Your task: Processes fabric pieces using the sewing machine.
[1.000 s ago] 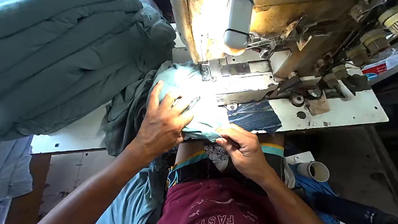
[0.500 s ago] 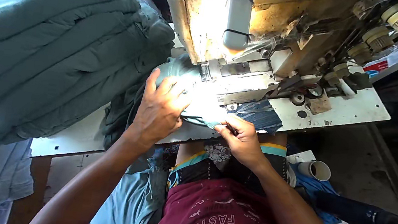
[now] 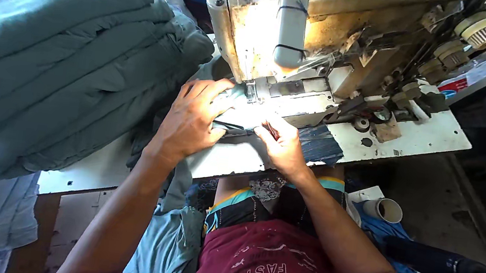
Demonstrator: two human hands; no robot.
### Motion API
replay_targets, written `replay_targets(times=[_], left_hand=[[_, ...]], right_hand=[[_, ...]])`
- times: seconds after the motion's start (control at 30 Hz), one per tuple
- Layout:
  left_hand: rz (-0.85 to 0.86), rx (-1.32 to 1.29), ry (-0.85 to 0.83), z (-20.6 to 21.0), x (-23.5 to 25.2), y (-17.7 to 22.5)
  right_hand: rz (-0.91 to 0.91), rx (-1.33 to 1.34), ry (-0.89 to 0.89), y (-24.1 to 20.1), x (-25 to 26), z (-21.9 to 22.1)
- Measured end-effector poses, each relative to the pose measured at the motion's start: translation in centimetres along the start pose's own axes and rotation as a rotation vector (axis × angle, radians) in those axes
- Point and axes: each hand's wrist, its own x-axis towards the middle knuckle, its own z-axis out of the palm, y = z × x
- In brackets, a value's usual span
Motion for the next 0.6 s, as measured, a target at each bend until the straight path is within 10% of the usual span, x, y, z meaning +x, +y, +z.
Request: replay_targets(times=[0.33,0.6], left_hand=[[0.042,-0.033,-0.011,2.4,-1.0,2.1],[0.023,0.027,-0.161,-3.8,-1.3,2.2]], right_hand=[[-0.217,-0.299,-0.129,1.1,-0.7,-0.7],[-0.143,-0.188,-0.242,0.6,0.0,-1.8]])
